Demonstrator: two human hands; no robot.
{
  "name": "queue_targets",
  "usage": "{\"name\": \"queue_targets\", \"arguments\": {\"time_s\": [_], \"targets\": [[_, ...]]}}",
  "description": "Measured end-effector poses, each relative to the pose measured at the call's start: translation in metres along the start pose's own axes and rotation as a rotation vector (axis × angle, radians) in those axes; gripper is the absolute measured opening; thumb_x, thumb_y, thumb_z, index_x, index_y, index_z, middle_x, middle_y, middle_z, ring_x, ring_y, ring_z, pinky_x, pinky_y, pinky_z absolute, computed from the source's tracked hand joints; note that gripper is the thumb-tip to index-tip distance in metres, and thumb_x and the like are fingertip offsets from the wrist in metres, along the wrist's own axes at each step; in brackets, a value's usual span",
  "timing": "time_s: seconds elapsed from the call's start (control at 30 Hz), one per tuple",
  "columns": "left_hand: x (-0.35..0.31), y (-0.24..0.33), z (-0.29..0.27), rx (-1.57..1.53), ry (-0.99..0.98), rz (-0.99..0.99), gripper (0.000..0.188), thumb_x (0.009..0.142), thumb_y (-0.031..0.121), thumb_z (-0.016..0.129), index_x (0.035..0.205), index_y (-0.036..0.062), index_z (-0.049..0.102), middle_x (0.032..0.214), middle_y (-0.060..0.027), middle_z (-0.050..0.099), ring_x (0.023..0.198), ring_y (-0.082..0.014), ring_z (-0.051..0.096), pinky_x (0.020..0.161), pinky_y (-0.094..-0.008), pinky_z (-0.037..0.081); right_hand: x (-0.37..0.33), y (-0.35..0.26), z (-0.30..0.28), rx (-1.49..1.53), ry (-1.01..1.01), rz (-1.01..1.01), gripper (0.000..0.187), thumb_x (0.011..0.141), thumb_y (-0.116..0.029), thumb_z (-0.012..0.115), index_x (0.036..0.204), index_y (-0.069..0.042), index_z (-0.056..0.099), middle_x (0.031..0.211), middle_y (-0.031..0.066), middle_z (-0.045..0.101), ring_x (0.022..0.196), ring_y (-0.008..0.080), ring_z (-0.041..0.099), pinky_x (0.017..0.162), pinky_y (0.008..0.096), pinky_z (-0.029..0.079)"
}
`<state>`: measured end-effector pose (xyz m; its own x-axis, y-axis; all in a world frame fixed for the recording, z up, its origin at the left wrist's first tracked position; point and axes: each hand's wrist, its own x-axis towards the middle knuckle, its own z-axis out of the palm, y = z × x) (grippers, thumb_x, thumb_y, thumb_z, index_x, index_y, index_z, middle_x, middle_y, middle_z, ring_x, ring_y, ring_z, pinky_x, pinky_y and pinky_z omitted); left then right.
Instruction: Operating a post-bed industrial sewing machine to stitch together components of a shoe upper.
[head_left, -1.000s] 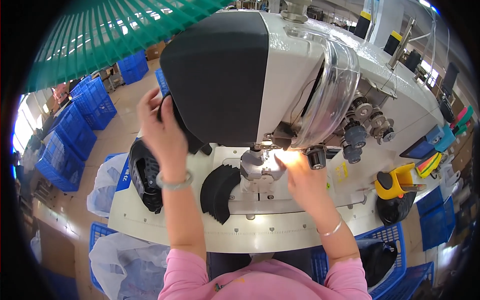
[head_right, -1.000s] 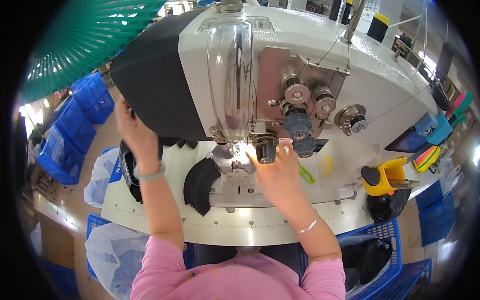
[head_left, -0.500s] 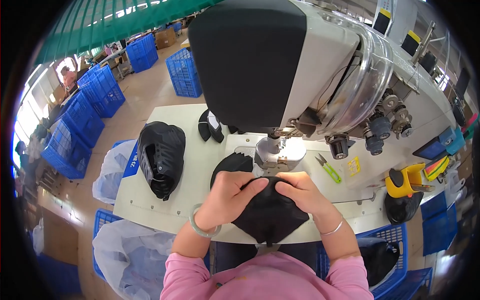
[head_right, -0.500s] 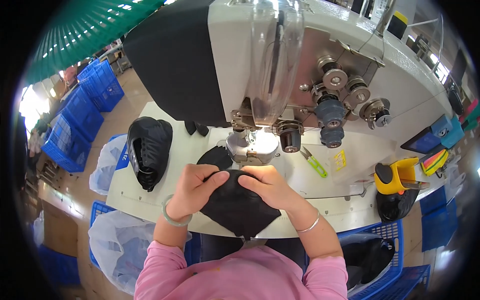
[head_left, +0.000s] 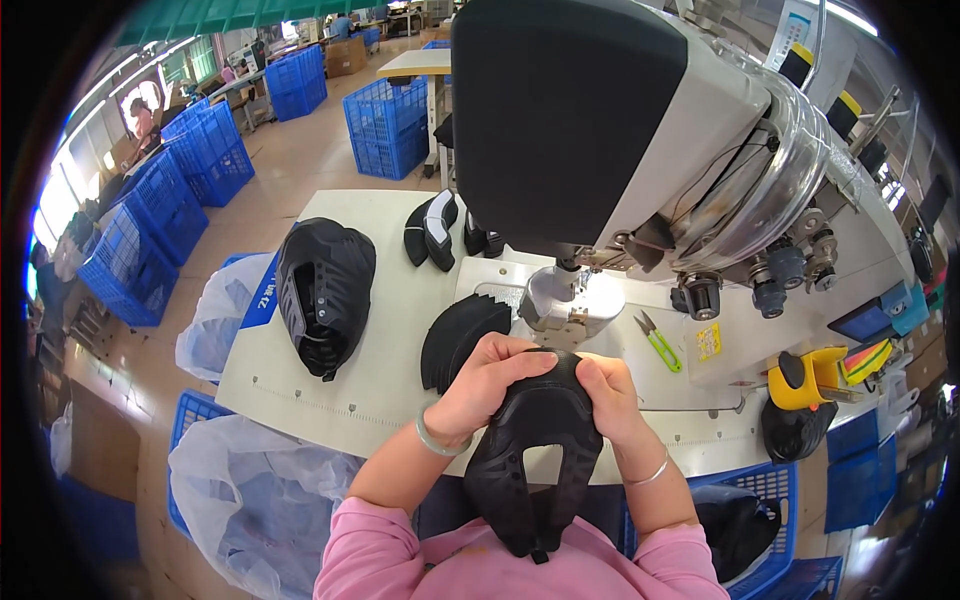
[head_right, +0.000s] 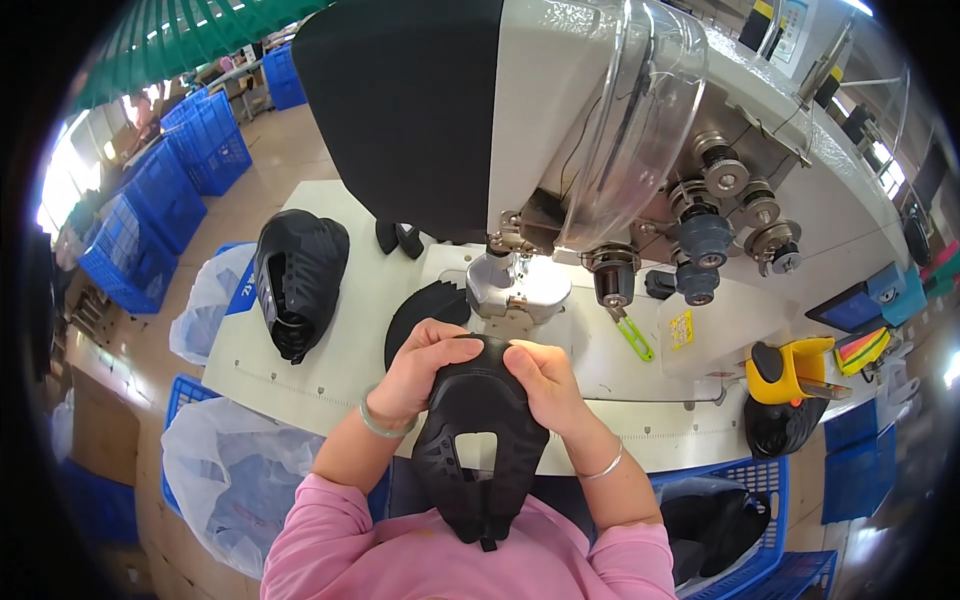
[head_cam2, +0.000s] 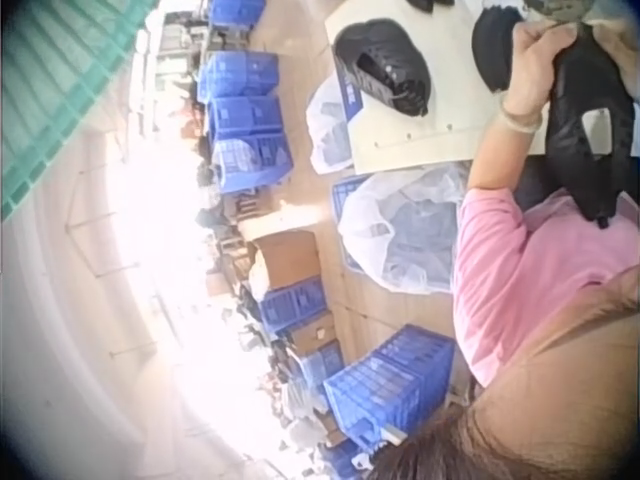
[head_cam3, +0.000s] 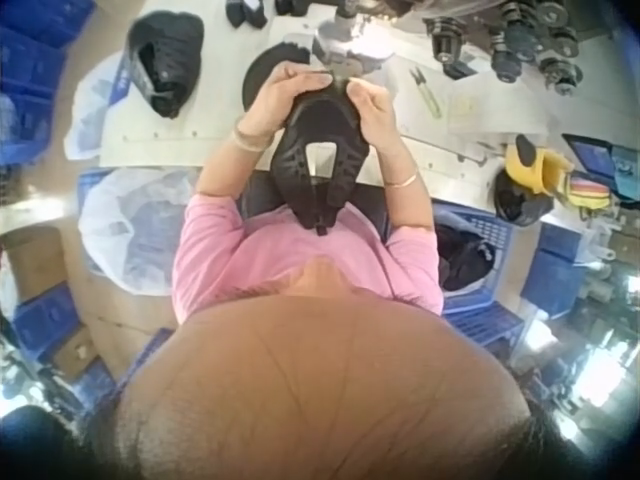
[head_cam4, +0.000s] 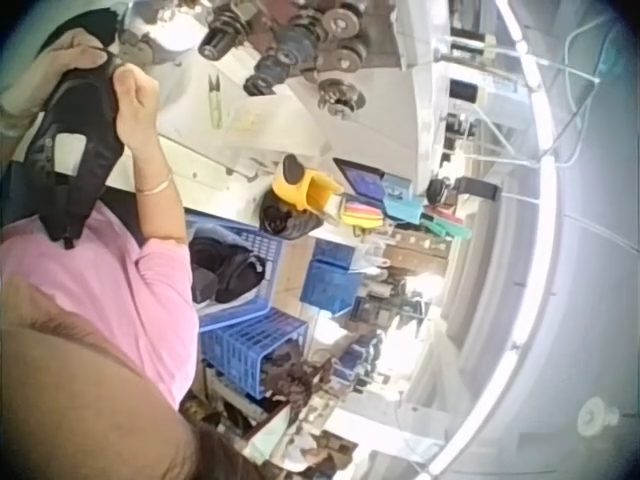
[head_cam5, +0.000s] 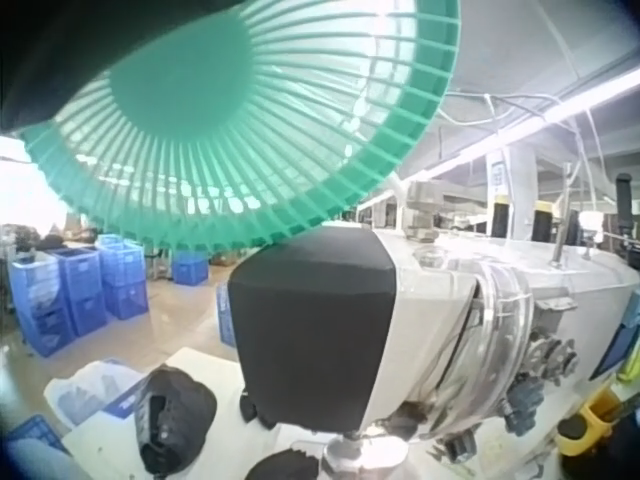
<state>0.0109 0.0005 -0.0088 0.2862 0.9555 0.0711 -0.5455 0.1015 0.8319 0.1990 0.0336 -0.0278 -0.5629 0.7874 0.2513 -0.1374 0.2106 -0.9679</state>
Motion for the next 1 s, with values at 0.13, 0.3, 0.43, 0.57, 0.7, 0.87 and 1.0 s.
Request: {"name": "queue_targets", "arguments": {"time_s": [0.13, 0.3, 0.43, 0.57, 0.7, 0.87, 1.0], "targets": [[0.003, -0.009, -0.009, 0.001, -0.032, 0.013, 0.022, 0.093, 0.013, 0.062, 0.081, -0.0029, 0.071, 0.069, 0.0035, 0.064, 0.06, -0.001, 0.054, 0.054, -0.0184, 0.043, -0.002, 0.005, -0.004, -0.008, 0.003, 0.012, 0.037, 0.102, -0.031, 0.053, 0.085, 0.001, 0.06, 0.074, -0.0027, 0.058, 0.071, 0.0048, 0.048, 0.06, 0.0218, 0.04], [-0.002, 0.0, -0.013, 0.113, 0.007, -0.078, 0.02, 0.094, 0.016, 0.063, 0.092, -0.003, 0.067, 0.076, 0.0039, 0.063, 0.071, -0.0016, 0.056, 0.062, -0.019, 0.045, -0.001, 0.002, 0.007, 0.031, 0.15, 0.007, 0.029, 0.099, -0.025, 0.058, 0.102, 0.003, 0.065, 0.085, 0.0017, 0.065, 0.076, 0.0061, 0.054, 0.068, 0.0215, 0.046], [-0.031, 0.006, -0.041, 0.46, 0.011, 0.041, 0.034, 0.09, 0.014, 0.069, 0.116, -0.0027, 0.056, 0.098, -0.0017, 0.061, 0.092, -0.007, 0.057, 0.08, -0.0239, 0.048, 0.004, 0.004, 0.014, 0.143, 0.159, 0.033, 0.037, 0.096, -0.016, 0.062, 0.128, 0.003, 0.058, 0.103, 0.0063, 0.068, 0.088, 0.0092, 0.06, 0.079, 0.0235, 0.051], [-0.057, 0.049, -0.072, 0.551, 0.351, 0.103, 0.036, 0.086, 0.011, 0.07, 0.117, -0.0012, 0.055, 0.101, -0.0031, 0.059, 0.094, -0.0108, 0.055, 0.083, -0.0268, 0.047, -0.014, 0.003, 0.001, 0.389, -0.135, 0.251, 0.05, 0.092, -0.003, 0.06, 0.14, 0.001, 0.046, 0.13, 0.0161, 0.058, 0.115, 0.022, 0.059, 0.098, 0.0357, 0.049], [-0.078, 0.104, -0.172, 1.238, 0.959, 0.292, 0.045, 0.086, 0.036, 0.073, 0.101, -0.0039, 0.058, 0.089, -0.0125, 0.063, 0.084, -0.0192, 0.059, 0.077, -0.0321, 0.047, -0.053, -0.023, -0.025, -0.107, -0.272, 0.354, 0.033, 0.087, 0.001, 0.059, 0.119, 0.008, 0.063, 0.119, 0.0165, 0.066, 0.111, 0.0247, 0.063, 0.096, 0.0352, 0.05], [-0.05, 0.14, -0.279, 1.41, 1.207, 0.342, 0.06, 0.087, 0.051, 0.066, 0.109, -0.0048, 0.059, 0.114, -0.0263, 0.059, 0.108, -0.0349, 0.056, 0.094, -0.0396, 0.041, -0.106, -0.036, -0.083, -0.446, -0.028, 0.469, 0.019, 0.087, -0.004, 0.062, 0.101, 0.004, 0.069, 0.094, 0.0106, 0.073, 0.089, 0.0165, 0.069, 0.083, 0.0289, 0.052], [-0.019, 0.133, -0.29, 1.35, 1.113, 0.421, 0.046, 0.097, 0.042, 0.056, 0.12, 0.0014, 0.056, 0.114, -0.0211, 0.059, 0.109, -0.0307, 0.056, 0.096, -0.0377, 0.041, -0.173, -0.052, -0.14, -0.934, 0.463, 0.635, 0.021, 0.086, -0.018, 0.062, 0.085, 0.001, 0.07, 0.072, 0.0115, 0.069, 0.068, 0.0184, 0.066, 0.065, 0.031, 0.05]]}}
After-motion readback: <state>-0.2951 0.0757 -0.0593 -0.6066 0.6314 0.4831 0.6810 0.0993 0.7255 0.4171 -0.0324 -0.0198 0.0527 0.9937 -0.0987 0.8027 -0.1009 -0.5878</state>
